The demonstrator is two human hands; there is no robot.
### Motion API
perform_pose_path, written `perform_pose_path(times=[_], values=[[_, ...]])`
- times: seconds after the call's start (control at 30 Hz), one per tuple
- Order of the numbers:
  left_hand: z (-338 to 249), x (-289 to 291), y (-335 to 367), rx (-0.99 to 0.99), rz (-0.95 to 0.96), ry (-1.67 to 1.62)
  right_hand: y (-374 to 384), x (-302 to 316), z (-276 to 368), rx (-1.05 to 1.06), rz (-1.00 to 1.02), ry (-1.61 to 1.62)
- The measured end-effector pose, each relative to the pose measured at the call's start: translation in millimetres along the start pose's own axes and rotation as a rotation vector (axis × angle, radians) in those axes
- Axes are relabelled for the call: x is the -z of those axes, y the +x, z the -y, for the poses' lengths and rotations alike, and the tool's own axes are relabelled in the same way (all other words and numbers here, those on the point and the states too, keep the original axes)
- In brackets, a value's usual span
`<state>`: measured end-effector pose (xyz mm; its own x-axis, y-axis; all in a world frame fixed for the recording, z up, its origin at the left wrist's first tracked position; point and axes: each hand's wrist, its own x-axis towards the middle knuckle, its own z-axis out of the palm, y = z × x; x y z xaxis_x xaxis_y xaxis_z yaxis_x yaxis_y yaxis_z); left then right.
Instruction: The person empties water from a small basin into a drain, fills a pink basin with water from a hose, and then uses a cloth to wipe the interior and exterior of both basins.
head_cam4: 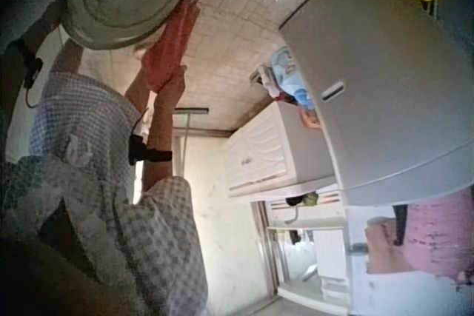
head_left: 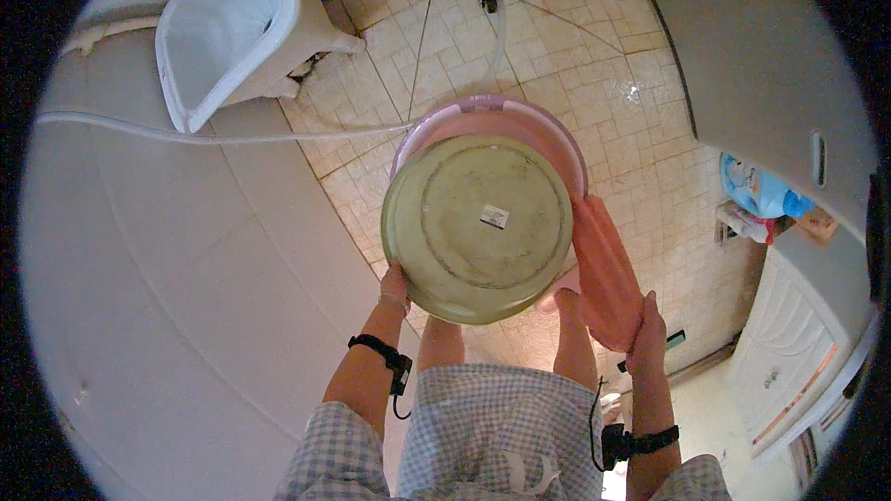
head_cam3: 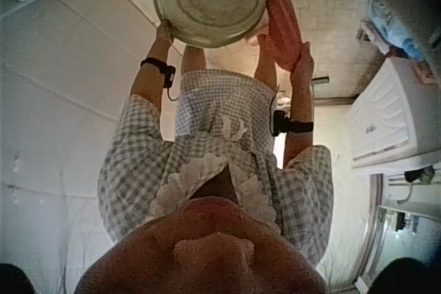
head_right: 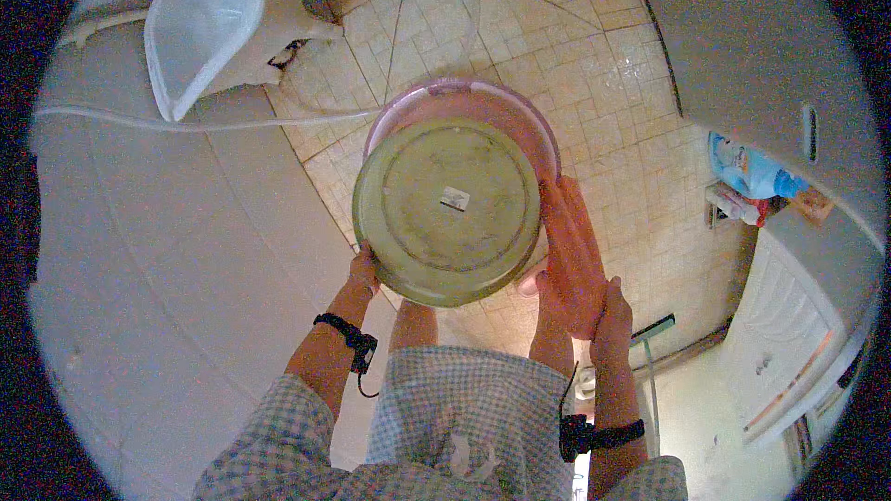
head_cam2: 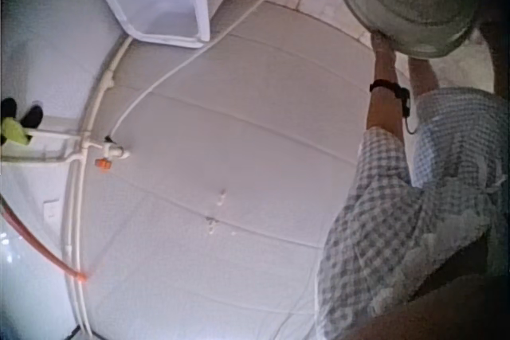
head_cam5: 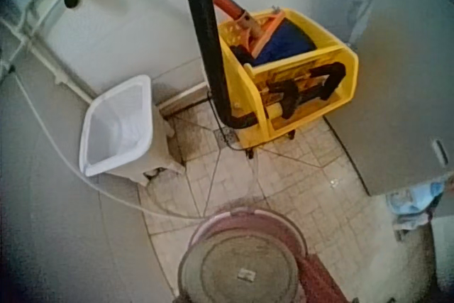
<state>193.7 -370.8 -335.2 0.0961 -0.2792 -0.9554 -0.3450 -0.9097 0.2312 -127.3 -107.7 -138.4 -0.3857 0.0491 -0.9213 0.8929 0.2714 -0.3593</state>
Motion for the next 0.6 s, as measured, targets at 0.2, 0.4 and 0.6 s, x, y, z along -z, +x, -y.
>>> perform_pose_path(times=[0.2,0.4,0.6], values=[[-13,-37,-22,-0.097,-0.086,0.315,-2,14,2,-0.023,0.192,0.416],[17,40,38,-0.175,0.023,0.456,-37,15,29,-0.016,0.405,0.729],[-19,-6,-23,0.024,-0.052,0.235,-30,52,10,-0.108,0.286,0.864]])
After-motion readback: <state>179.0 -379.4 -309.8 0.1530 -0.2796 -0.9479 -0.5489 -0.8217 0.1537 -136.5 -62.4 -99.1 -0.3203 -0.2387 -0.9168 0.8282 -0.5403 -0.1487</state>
